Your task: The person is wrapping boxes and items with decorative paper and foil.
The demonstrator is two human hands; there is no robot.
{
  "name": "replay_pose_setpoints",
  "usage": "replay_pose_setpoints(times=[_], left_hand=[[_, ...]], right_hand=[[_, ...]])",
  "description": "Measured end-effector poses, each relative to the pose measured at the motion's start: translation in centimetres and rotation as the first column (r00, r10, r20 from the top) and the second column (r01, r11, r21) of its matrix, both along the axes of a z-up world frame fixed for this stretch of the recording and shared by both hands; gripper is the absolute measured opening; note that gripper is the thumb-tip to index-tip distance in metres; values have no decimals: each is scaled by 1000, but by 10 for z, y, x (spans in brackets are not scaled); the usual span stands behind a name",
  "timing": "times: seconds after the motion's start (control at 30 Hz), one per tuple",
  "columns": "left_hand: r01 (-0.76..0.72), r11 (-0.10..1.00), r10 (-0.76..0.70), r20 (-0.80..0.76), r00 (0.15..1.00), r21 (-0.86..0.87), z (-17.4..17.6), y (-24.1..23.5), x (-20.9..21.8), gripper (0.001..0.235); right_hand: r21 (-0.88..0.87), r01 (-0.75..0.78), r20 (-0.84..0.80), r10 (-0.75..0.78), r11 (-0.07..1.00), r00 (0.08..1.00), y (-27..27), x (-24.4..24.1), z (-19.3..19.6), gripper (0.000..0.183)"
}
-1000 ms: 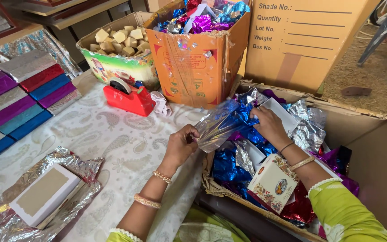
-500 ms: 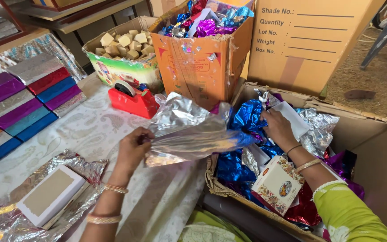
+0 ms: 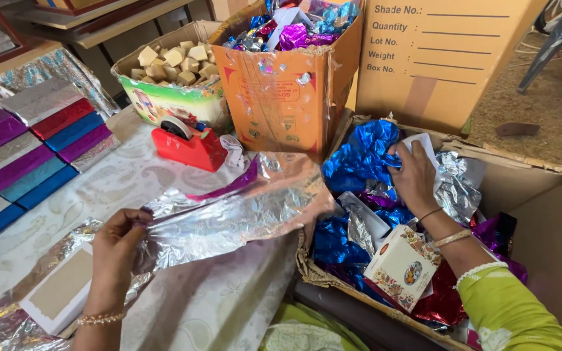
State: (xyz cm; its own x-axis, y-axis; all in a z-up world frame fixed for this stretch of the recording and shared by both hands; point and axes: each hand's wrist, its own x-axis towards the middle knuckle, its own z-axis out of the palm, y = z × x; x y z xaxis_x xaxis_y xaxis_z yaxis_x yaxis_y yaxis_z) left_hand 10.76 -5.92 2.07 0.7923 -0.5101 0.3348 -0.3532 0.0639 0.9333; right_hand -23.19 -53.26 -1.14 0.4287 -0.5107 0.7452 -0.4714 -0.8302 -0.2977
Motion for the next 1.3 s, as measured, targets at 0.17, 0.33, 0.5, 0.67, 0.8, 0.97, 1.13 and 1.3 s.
replay_pose_setpoints(times=[0.17,0.33,0.5,0.67,0.8,0.97,1.13,1.3], left_hand=[[-74,995,81,-99,992,68,28,10,-17,19],[-133,989,138,80,987,-71,28,57,20,18],[-299,954,301,127,945,-30,3,70,45,15],[-407,891,364,218,905,202,12,50,20,16],[-319,920,287,163,944,229,-39,50,55,19],[-391,839,348,179,920,378,-12,35,20,22],[-364,845,298,221,929,391,-46,30,32,20],[-778,581,11,954,301,239,0,-10,-41,36]], right_hand=[[94,-3,49,-2,996,999,-11,-1,-14,39],[157,-61,159,35,986,987,-23,-2,-17,37],[103,-126,297,90,987,951,-10,3,-13,32],[103,-120,337,78,988,938,-16,0,-19,29],[129,-118,357,65,985,932,-19,-2,-20,30],[101,-97,363,54,990,930,-18,0,-23,31],[149,-72,311,23,986,950,-13,0,-22,32],[148,-38,211,6,988,977,-8,1,-19,34]])
